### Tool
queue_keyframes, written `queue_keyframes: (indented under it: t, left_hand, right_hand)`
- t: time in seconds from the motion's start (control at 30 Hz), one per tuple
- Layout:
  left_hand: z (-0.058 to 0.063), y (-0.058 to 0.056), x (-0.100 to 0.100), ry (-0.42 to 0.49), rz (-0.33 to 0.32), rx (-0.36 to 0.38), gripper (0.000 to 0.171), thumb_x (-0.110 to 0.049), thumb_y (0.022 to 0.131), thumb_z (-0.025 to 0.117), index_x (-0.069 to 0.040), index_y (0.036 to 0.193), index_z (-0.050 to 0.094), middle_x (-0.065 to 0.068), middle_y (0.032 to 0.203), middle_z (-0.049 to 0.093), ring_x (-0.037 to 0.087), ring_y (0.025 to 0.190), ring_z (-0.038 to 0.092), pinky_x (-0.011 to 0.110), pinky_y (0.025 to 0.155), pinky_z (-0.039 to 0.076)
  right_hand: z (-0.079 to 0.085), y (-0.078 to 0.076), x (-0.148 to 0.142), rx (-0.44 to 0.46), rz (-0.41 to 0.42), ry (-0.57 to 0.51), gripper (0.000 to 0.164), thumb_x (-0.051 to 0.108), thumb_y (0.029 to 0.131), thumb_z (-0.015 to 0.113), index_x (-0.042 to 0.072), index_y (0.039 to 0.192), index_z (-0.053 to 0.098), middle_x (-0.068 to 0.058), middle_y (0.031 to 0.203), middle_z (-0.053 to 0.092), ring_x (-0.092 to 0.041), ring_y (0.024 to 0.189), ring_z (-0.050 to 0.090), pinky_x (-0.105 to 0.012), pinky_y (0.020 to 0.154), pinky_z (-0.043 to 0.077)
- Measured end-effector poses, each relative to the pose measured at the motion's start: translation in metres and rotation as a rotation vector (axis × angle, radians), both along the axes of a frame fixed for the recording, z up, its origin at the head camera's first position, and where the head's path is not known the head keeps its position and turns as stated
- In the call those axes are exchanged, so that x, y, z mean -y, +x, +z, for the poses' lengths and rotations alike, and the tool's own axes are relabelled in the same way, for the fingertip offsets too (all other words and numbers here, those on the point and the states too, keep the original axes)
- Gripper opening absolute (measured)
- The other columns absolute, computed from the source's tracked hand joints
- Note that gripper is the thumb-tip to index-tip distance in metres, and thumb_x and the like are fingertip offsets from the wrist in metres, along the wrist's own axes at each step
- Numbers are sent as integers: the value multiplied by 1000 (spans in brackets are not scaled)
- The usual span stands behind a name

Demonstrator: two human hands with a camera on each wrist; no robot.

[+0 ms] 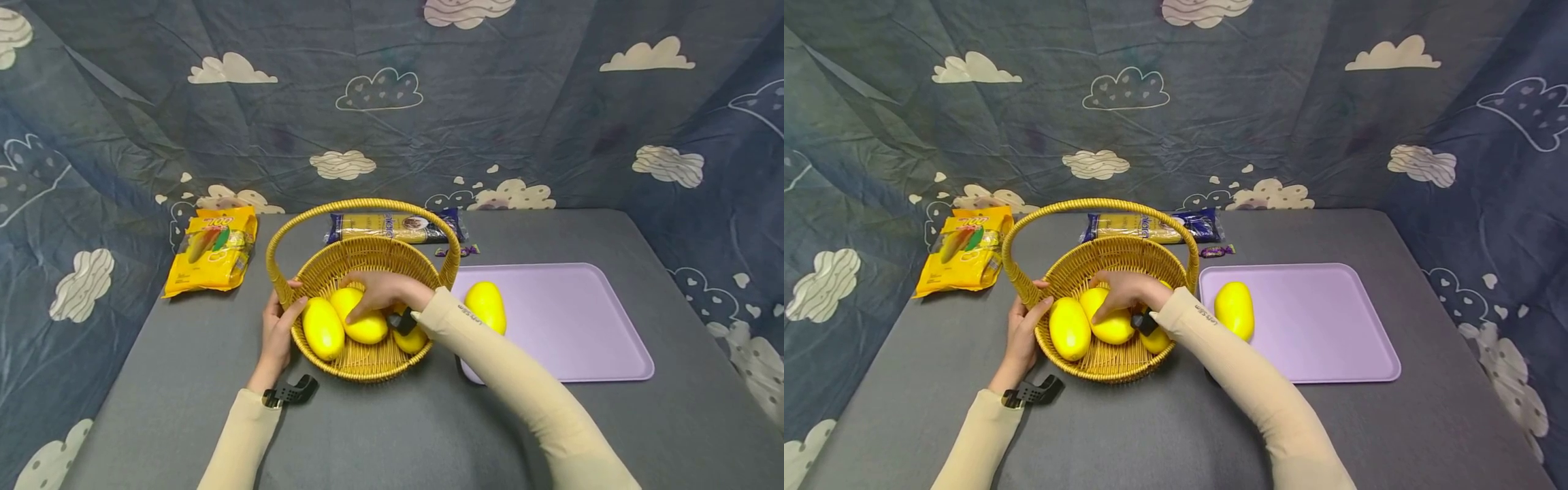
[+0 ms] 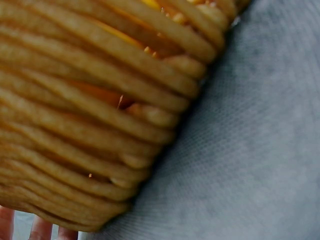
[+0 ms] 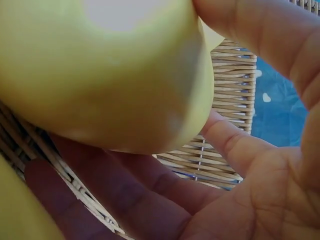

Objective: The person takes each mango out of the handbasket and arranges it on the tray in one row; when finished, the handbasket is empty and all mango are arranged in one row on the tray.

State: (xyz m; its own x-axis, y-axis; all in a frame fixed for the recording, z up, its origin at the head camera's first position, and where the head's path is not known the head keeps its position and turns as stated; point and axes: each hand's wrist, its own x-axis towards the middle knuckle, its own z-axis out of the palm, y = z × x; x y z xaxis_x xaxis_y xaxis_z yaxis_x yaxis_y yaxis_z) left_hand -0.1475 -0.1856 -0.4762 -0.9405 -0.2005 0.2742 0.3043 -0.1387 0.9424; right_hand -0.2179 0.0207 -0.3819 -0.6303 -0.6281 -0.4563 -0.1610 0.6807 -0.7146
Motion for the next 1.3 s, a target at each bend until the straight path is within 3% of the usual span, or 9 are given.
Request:
queue_keyframes:
  t: [0.47,1.03,1.3]
  left_hand:
    - [0,0,0,4,-1,1,33,0,89,58,10,120,49,15,128,50,21,123,41,29,99,32]
    - [1,-1,1,14,2,3,31,0,89,59,6,119,52,12,127,51,21,123,41,30,99,31]
    - [0,0,0,6,2,10,32,0,89,59,8,120,50,13,126,51,21,120,43,29,96,33]
  right_hand:
    - [0,1,1,13,-2,0,66,18,76,80,20,132,44,-9,112,51,-22,93,54,-31,73,48]
    - [5,-3,-14,38,-92,-158,66,25,80,76,24,134,40,-11,115,51,-25,95,56,-35,76,48]
    - [7,-1,-22,-36,-109,-200,70,29,79,77,24,138,39,-10,119,51,-25,97,56,-36,77,48]
